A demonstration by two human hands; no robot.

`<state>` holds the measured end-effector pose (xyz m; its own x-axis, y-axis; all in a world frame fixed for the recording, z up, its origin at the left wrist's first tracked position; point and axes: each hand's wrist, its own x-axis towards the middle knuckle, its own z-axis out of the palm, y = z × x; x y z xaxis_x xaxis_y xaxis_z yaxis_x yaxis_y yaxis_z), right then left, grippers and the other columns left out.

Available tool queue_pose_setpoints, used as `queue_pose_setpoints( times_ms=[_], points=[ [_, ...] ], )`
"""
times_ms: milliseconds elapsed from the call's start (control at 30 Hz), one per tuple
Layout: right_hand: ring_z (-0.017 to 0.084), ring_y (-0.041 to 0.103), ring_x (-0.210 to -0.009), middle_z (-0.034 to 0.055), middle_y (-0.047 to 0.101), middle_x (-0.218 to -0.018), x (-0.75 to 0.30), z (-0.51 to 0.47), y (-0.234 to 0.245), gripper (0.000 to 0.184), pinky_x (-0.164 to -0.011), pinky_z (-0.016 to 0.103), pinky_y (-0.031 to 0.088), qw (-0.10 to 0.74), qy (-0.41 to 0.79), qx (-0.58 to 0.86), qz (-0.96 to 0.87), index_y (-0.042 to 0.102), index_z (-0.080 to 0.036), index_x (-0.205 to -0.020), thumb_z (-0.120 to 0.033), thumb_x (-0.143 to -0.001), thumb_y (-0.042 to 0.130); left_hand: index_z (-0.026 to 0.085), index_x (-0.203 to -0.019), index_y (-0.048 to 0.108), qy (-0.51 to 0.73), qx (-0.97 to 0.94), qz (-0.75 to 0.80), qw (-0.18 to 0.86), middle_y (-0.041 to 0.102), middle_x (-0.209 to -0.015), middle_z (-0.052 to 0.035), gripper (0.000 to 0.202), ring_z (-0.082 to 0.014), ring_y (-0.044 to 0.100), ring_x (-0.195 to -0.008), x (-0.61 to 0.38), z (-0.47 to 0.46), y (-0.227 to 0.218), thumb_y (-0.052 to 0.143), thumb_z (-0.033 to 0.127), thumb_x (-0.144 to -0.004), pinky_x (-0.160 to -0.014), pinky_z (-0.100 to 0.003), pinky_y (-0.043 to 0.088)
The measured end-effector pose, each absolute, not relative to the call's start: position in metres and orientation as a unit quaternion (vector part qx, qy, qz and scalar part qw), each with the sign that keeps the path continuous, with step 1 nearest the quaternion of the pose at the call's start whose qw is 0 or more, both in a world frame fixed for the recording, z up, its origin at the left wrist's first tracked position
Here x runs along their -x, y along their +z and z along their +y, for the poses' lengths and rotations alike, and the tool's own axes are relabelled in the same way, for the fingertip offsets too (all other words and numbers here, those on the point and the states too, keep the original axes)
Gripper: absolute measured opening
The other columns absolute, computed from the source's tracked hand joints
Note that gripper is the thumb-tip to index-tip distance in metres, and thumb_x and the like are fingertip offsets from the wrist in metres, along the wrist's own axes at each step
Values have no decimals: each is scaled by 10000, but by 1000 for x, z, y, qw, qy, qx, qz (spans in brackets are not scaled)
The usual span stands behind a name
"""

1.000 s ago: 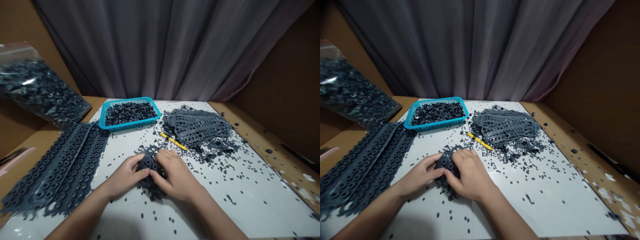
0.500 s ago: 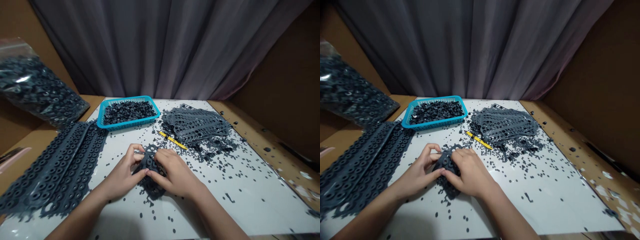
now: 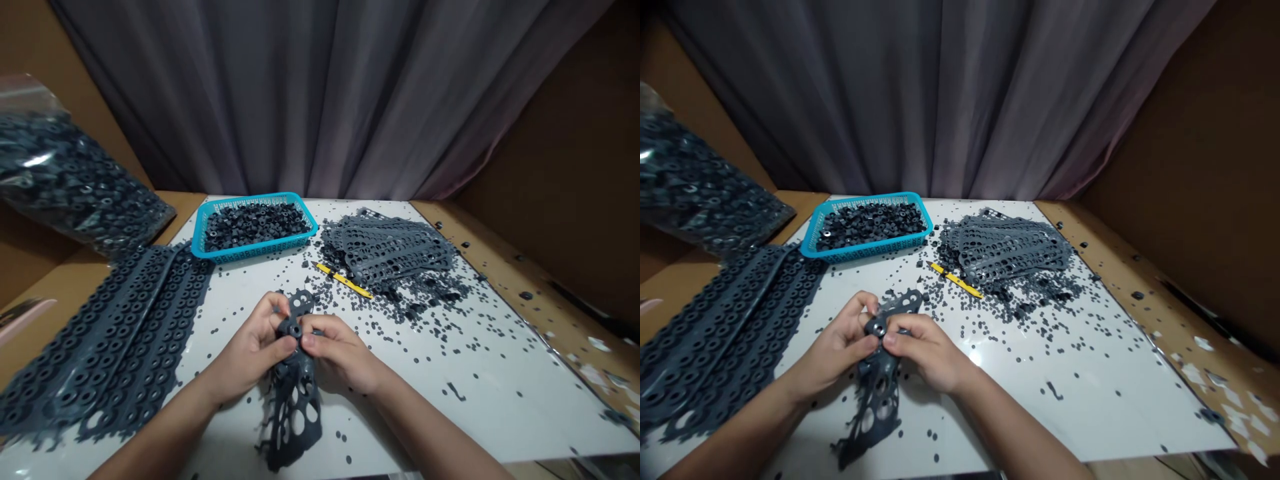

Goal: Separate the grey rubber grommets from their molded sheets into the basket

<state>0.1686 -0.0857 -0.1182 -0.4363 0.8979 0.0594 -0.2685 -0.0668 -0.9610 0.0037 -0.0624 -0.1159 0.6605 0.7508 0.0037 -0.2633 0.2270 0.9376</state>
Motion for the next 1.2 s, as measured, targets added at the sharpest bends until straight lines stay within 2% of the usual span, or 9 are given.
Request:
queue_pose_setpoints(
  times_ms=[200, 367, 467, 600, 700, 867, 933, 1033, 1200],
  points=[
    [110, 289, -546, -29, 309, -593, -157, -85, -118, 367, -509, 243, 242, 515, 712, 275, -391, 368, -189, -570, -412, -712, 622, 263, -879, 337, 388, -410, 188, 804, 516, -683, 62, 282, -57, 484, -534, -10, -65, -113, 606, 207, -815, -514, -147, 414],
    [123, 161, -478, -50, 154, -569, -175, -76, -108, 372, -466, 264, 257, 573, 662, 301, -378, 165, -218, -607, -434, -878, 299, 266, -857, 328, 422, -393, 240, 781, 482, -632, 72, 264, -63, 453, -498, -8, -62, -116, 589, 242, -825, -489, -149, 407],
    [134, 252, -513, -34, 232, -599, -187, -74, -105, 345, -517, 282, 302, 599, 556, 337, -467, 254, -218, -628, -418, -910, 261, 276, -932, 366, 392, -453, 300, 742, 491, -646, 68, 177, -76, 466, -517, -6, -61, -119, 530, 281, -863, -511, -173, 405],
    [150, 408, -677, 6, 420, -710, -188, -79, -104, 231, -636, 289, 331, 459, 380, 435, -675, 433, -194, -752, -345, -916, 376, 273, -986, 380, 345, -550, 352, 675, 522, -711, 52, 180, -102, 484, -602, -4, -64, -120, 507, 328, -870, -567, -201, 380],
    [158, 443, -739, 16, 476, -767, -182, -83, -105, 161, -689, 293, 346, 339, 294, 453, -770, 434, -188, -788, -285, -913, 402, 255, -1022, 383, 305, -631, 343, 626, 539, -772, 29, 217, -130, 485, -687, -3, -65, -118, 509, 327, -861, -642, -234, 376],
    [178, 461, -777, 38, 517, -815, -178, -82, -106, 104, -724, 310, 359, 261, 245, 474, -804, 459, -183, -862, -257, -910, 404, 240, -1072, 406, 267, -718, 342, 544, 541, -916, -20, 232, -173, 497, -831, -2, -63, -113, 493, 277, -860, -767, -288, 369],
    [173, 457, -771, 36, 513, -811, -179, -81, -106, 107, -726, 305, 358, 265, 254, 456, -811, 464, -182, -876, -232, -916, 378, 239, -1065, 420, 264, -717, 342, 547, 539, -922, -20, 226, -172, 496, -843, -3, -62, -112, 501, 282, -858, -774, -285, 365],
    [155, 436, -721, 17, 476, -752, -177, -83, -108, 183, -679, 280, 352, 318, 319, 427, -784, 446, -188, -801, -243, -930, 329, 236, -997, 427, 280, -655, 338, 616, 484, -731, 31, 145, -129, 458, -685, -5, -62, -113, 474, 308, -881, -660, -237, 357],
    [123, 343, -584, -18, 348, -649, -165, -85, -117, 267, -547, 255, 315, 465, 578, 360, -566, 368, -194, -680, -368, -881, 389, 241, -886, 393, 336, -497, 261, 756, 456, -672, 57, 150, -84, 418, -574, -10, -65, -119, 511, 331, -869, -560, -184, 344]
  ],
)
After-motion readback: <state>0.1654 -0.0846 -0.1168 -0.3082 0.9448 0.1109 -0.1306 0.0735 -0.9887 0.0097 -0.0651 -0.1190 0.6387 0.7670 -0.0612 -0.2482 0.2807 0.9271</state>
